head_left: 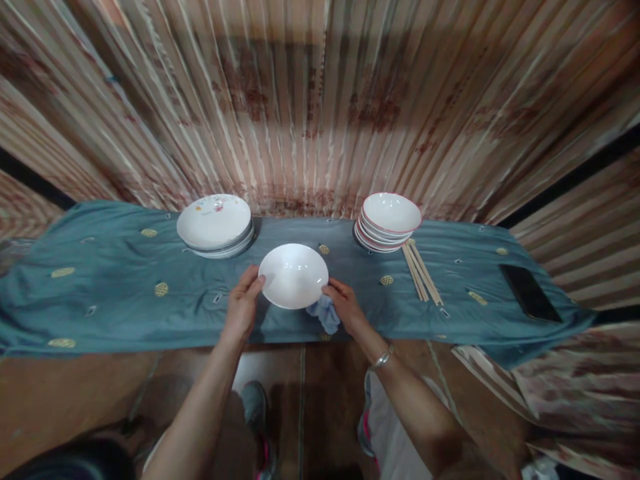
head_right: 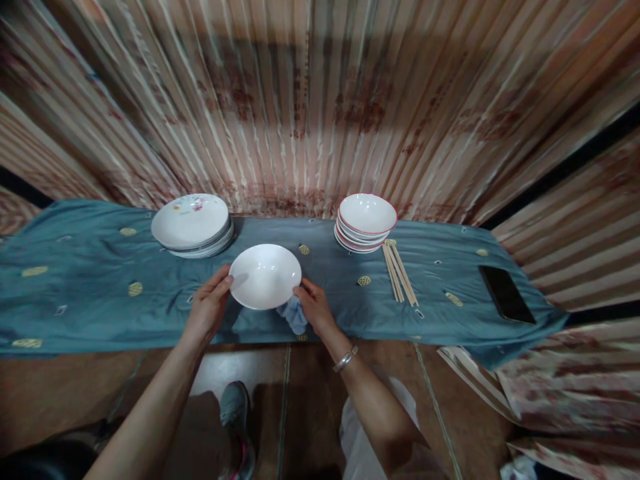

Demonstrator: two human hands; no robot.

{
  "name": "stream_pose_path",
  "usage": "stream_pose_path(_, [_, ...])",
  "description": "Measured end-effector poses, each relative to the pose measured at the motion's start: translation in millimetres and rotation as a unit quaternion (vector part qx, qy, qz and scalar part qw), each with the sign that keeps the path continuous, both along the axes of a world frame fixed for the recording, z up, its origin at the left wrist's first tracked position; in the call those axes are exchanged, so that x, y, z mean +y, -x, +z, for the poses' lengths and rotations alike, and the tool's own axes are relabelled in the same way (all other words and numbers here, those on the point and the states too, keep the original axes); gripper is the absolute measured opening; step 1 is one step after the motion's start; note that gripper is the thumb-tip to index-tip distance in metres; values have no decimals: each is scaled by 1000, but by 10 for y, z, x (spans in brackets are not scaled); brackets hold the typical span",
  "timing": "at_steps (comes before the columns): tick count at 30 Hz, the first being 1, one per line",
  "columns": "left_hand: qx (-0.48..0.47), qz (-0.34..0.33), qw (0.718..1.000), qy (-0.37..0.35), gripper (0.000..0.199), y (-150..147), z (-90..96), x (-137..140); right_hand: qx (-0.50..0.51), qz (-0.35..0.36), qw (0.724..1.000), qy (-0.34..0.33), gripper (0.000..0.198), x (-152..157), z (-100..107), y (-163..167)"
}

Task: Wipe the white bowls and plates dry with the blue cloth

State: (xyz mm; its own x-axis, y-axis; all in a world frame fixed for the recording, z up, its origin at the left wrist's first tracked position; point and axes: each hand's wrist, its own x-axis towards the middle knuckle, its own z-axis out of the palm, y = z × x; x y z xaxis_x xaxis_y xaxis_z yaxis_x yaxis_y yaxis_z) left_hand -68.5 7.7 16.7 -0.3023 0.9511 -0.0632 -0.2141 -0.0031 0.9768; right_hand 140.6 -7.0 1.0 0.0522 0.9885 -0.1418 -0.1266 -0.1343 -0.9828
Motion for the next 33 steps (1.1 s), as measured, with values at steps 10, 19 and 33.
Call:
stream_pose_path(10, [-140,-148,975,92,80,-458,183,-179,24,-27,999,21,34,-83,24,-282])
stream_pose_path(19, [-89,-103,986,93,85,-418,141,-156,-37,-64,997,9,50,45,-22,-427])
stream_pose_path(33, [-43,-124,988,87,102,-456,69,-169,129,-57,987,-78,35,277,-9,-284])
